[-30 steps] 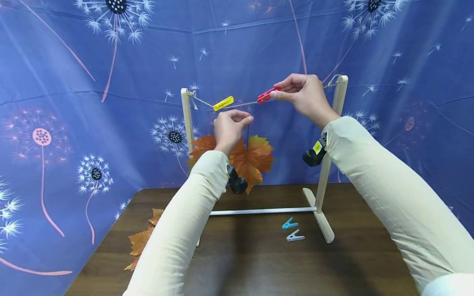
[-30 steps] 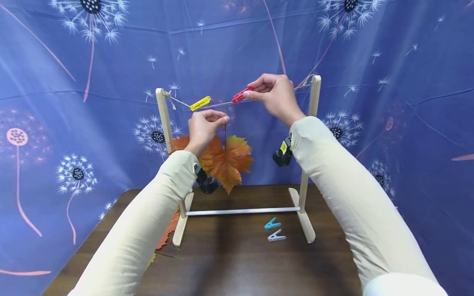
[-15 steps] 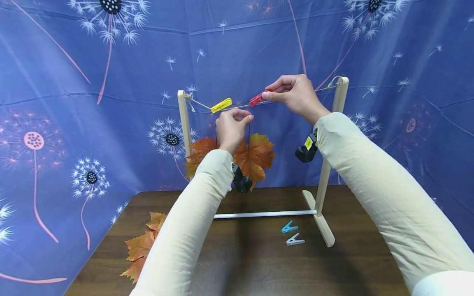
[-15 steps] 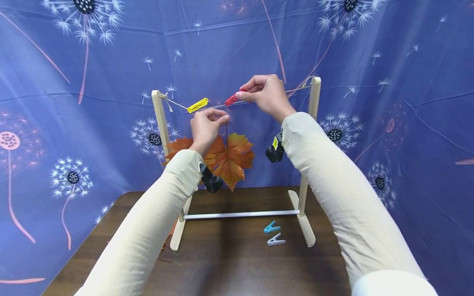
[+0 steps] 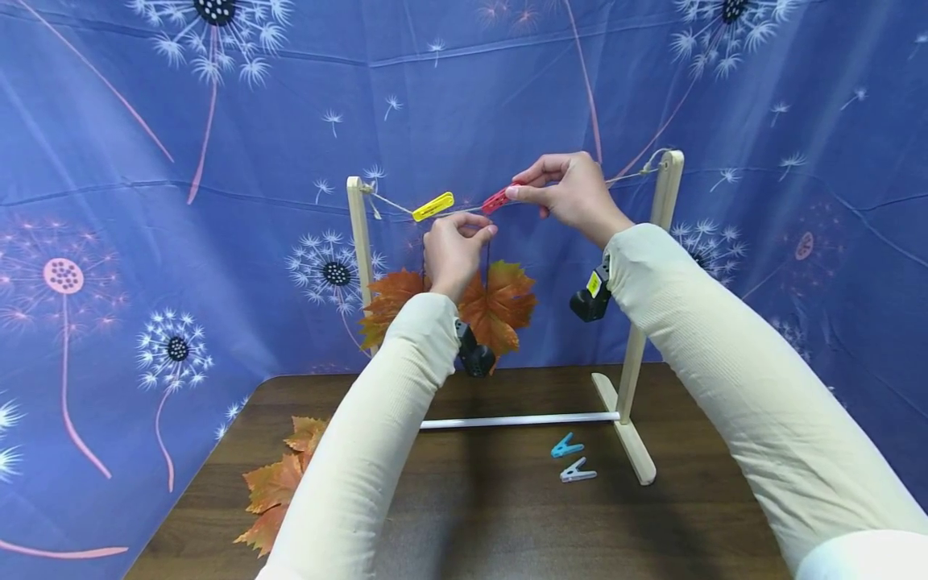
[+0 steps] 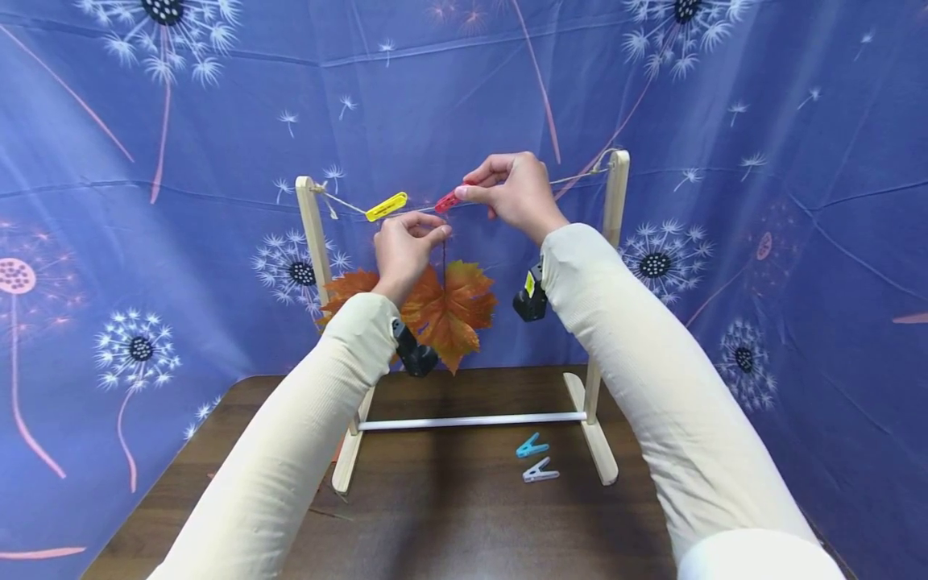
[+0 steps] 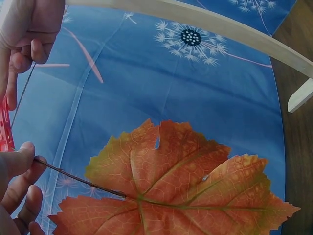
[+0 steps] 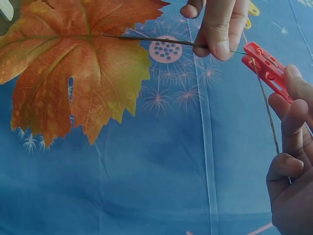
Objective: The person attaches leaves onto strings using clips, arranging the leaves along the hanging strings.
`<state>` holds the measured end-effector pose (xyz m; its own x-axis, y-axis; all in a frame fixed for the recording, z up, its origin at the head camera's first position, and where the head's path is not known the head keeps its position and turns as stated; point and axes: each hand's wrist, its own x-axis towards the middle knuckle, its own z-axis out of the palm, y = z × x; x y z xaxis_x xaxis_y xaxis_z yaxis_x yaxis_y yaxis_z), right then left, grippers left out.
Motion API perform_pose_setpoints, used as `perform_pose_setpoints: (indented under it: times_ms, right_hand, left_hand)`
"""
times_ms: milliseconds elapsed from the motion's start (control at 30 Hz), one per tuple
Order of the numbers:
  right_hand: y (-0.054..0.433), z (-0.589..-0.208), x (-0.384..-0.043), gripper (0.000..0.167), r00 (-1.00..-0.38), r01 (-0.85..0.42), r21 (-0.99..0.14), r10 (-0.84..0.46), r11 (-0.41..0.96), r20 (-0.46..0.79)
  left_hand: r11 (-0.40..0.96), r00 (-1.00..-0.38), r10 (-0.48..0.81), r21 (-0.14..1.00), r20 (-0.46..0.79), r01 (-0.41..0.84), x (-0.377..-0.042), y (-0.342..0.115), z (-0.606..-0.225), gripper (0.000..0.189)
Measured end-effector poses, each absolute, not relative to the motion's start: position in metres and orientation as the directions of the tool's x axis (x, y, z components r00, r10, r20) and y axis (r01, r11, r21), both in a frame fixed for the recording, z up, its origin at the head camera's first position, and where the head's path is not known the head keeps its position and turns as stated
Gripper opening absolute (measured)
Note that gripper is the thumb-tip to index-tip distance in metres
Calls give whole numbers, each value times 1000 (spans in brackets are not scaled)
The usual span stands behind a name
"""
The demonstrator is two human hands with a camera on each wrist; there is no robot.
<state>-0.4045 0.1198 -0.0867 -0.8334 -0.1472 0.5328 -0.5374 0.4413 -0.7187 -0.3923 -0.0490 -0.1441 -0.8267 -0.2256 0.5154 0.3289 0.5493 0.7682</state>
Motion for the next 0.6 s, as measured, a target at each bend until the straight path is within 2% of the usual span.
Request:
perform_pose_setpoints:
  times_ms: [367, 600]
  right_hand:
    - [119, -90, -401, 40, -856, -488, -692, -137, 532, 498]
    - [120, -93, -399, 45, -866, -485, -672, -196, 560, 461]
  left_hand:
    - [558, -828, -234, 768, 510, 315, -391, -47, -144, 16]
    - [576, -830, -215, 754, 514, 318, -390, -52, -146, 18]
